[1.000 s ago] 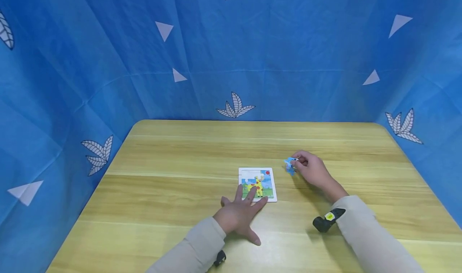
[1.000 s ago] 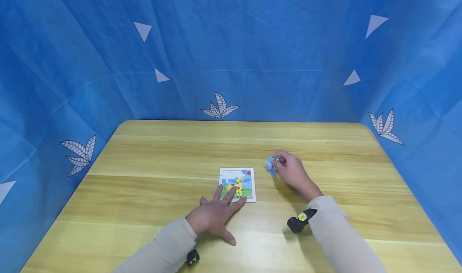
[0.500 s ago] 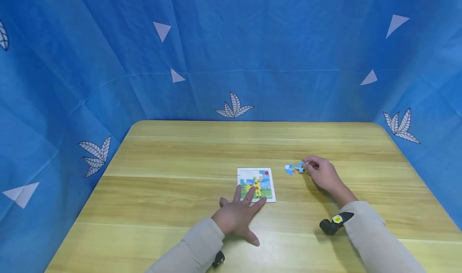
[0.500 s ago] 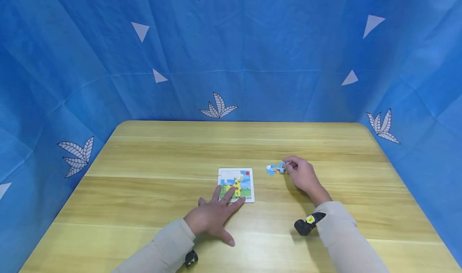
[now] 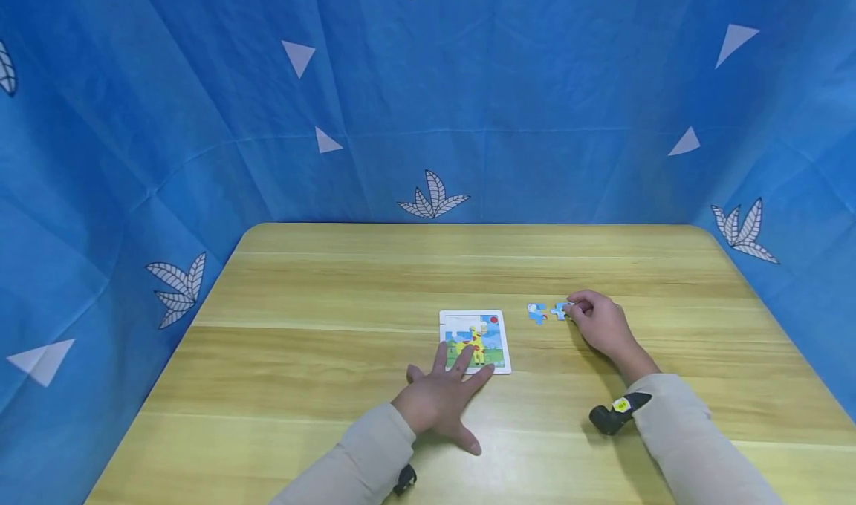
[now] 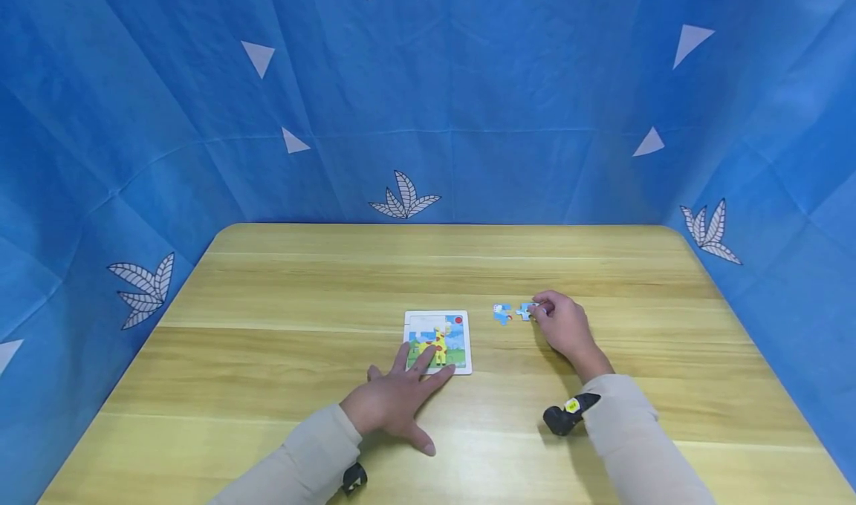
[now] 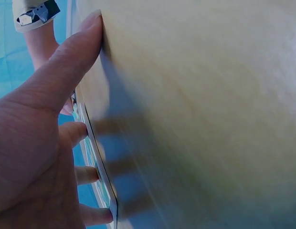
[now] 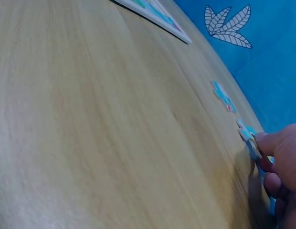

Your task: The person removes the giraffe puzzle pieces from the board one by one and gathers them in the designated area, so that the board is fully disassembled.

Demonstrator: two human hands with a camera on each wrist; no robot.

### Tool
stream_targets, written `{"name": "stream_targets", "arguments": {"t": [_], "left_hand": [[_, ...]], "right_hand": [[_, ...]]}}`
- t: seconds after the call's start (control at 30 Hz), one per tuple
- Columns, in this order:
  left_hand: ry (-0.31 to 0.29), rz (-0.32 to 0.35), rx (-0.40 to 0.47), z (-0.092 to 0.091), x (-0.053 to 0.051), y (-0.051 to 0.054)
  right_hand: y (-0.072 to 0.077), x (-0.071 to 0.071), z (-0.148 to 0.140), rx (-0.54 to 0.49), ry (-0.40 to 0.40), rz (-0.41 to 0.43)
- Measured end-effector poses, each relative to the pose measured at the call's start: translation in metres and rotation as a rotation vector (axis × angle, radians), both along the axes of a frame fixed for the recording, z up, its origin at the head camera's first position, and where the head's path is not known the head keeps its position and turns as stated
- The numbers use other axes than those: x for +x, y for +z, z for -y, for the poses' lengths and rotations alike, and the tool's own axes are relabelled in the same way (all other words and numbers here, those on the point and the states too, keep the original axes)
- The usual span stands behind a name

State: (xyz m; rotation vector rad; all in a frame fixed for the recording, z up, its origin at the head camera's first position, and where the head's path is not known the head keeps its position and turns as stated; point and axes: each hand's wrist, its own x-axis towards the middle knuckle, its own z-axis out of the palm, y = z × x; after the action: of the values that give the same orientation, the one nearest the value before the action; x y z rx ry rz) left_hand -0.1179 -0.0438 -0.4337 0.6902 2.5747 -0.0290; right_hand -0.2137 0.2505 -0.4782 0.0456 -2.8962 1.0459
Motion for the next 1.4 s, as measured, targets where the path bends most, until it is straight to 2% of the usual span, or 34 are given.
{"name": "stream_targets", "arguments": {"t": [0.47, 0.73, 1.2, 1.4], "left_hand": [[-0.003, -0.009, -0.001, 0.000, 0.000, 0.003], [-0.003, -0.003, 0.000, 0.000, 0.000, 0.003], [-0.002, 0.005, 0.010, 0.000, 0.001, 0.001], [-0.001, 0.008, 0.008, 0.000, -0.001, 0.000]], "right_hand": [[-0.009, 0.002, 0.001, 0.048, 0.033, -0.075], [-0.012, 0.001, 0.002, 0.051, 0.024, -0.095], [-0.006, 0.002, 0.003, 0.003, 0.032, -0.059], [-0.002, -0.001, 0.008, 0.005, 0.039, -0.085]]}}
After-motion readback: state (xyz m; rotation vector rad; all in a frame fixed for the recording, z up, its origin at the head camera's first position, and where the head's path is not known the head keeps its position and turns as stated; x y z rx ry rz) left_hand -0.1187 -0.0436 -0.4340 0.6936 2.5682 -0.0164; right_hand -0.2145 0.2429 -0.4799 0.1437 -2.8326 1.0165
